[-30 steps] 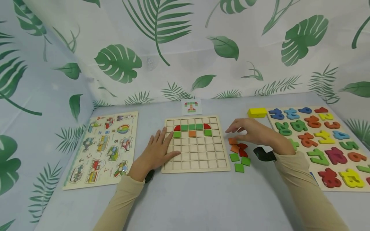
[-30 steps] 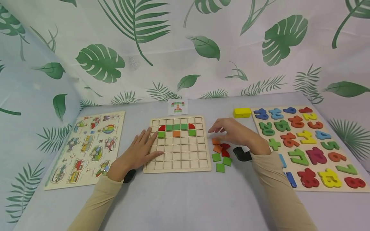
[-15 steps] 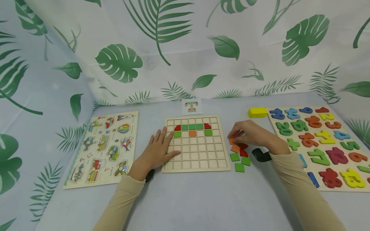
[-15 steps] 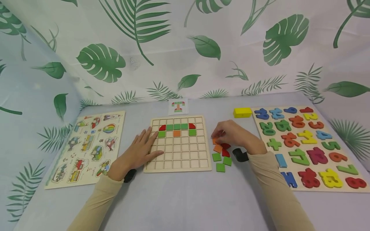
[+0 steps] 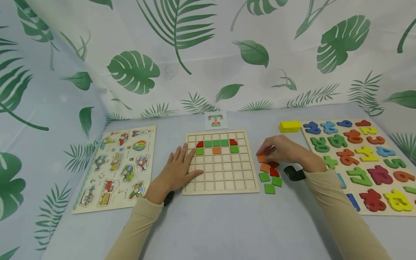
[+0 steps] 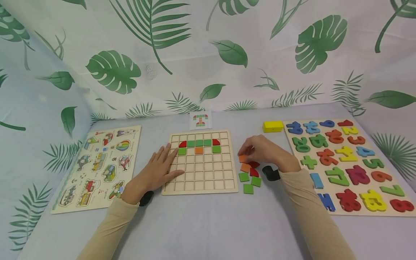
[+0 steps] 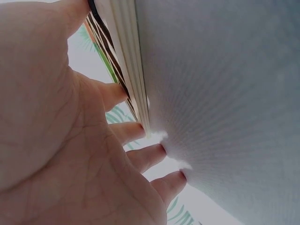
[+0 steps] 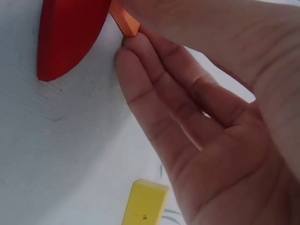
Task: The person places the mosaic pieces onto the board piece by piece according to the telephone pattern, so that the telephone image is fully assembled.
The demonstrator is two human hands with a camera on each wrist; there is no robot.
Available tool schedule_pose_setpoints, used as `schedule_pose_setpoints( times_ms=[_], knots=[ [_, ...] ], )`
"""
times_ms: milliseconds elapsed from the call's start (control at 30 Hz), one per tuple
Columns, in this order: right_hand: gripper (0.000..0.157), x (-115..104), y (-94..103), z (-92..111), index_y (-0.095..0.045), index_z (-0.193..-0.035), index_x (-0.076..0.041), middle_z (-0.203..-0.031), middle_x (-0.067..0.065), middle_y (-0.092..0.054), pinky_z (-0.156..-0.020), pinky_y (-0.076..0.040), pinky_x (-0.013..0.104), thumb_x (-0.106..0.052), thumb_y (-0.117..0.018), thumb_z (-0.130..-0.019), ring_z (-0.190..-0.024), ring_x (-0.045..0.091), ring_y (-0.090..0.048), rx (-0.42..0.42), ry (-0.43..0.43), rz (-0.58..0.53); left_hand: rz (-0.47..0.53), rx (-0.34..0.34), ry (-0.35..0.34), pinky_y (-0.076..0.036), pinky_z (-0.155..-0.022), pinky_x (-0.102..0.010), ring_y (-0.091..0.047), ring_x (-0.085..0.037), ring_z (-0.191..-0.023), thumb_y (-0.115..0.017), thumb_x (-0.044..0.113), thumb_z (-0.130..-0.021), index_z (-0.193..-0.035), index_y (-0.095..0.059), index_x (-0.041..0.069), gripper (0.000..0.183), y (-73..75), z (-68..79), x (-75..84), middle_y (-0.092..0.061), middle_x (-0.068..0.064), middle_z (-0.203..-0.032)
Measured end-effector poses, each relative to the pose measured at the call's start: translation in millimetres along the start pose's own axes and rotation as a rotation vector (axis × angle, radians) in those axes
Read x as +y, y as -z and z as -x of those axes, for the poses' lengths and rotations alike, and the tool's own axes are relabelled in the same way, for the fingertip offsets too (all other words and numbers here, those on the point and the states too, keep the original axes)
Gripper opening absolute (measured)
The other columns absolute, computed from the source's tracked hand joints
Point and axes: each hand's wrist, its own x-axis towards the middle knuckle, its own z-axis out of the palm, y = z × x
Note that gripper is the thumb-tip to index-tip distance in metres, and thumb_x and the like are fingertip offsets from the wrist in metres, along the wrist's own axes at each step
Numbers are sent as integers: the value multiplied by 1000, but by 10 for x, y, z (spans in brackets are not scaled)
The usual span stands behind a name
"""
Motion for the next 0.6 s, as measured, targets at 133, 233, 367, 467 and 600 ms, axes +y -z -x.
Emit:
schedule_pose_setpoints(
  times_ms=[133,233,367,467,600],
  knots=[
    [23,2,11,-8,-80,-108,1,-102,4,-73,-88,-60,44,-2,-85,-86,-93,22,-68,-21,-11,-21,-8,1,-1,-6,-125,-64,-1,-49,-158,-54,53,-107,-168,-15,4,87,-7,-9,-11,1,-27,-172],
    [24,2,19,-17,-79,-109,1,-103,4,-73,-88,-60,44,-2,-85,-86,-94,23,-68,-33,-15,-34,-13,3,-6,-6,-125,-65,-1,-49,-158,-54,53,-107,-168,-15,4,88,-12,-18,-20,0,-27,-172],
    [24,11,30,-23,-79,-109,1,-103,3,-72,-89,-59,44,-4,-85,-87,-94,22,-67,-48,-30,-46,-12,6,-11,-7,-125,-65,-2,-50,-158,-55,52,-107,-168,-16,3,88,-17,-19,-14,-1,-28,-172],
    [22,14,33,-31,-78,-108,0,-101,3,-71,-89,-59,44,-4,-85,-87,-93,21,-66,-58,-30,-58,-7,2,-7,-7,-125,-65,-2,-50,-158,-54,52,-107,-168,-15,3,87,-17,-15,-16,0,-27,-172],
    [19,11,32,-49,-75,-102,-1,-96,3,-70,-87,-59,41,-1,-84,-86,-90,20,-65,-56,-38,-75,2,-2,-2,-6,-125,-64,-1,-49,-158,-54,53,-107,-168,-14,4,87,-10,-13,-22,1,-27,-172]
  ],
)
